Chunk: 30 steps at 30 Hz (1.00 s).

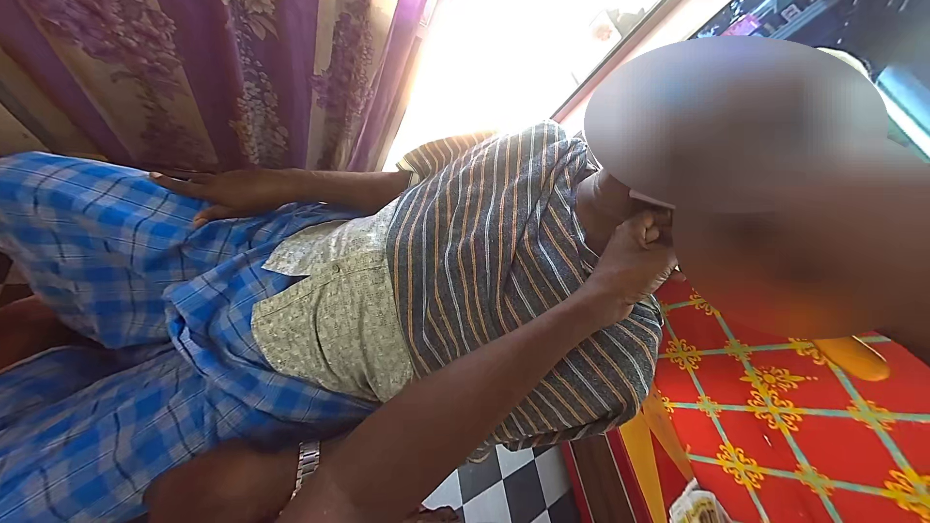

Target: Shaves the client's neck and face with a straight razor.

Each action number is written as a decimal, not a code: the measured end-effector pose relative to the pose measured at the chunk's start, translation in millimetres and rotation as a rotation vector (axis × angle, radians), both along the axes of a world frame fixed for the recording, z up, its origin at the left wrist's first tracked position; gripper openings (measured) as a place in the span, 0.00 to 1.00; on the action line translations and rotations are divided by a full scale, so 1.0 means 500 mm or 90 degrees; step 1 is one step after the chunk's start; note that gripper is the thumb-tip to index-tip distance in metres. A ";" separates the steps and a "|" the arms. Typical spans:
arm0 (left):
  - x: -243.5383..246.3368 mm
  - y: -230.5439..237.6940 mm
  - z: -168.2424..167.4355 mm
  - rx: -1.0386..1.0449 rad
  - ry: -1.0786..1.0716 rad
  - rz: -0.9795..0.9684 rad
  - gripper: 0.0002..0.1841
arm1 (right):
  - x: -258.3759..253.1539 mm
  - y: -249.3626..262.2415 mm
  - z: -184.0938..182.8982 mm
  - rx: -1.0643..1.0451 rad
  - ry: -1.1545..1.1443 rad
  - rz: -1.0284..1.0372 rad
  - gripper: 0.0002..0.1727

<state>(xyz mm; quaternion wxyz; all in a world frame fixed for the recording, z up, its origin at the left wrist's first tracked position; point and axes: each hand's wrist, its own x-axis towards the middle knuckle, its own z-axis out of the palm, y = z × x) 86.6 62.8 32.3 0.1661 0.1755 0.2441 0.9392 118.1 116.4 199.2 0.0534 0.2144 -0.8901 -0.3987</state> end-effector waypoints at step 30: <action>0.016 0.015 0.004 0.030 -0.006 -0.047 0.18 | -0.034 0.057 0.054 0.029 -0.047 -0.024 0.20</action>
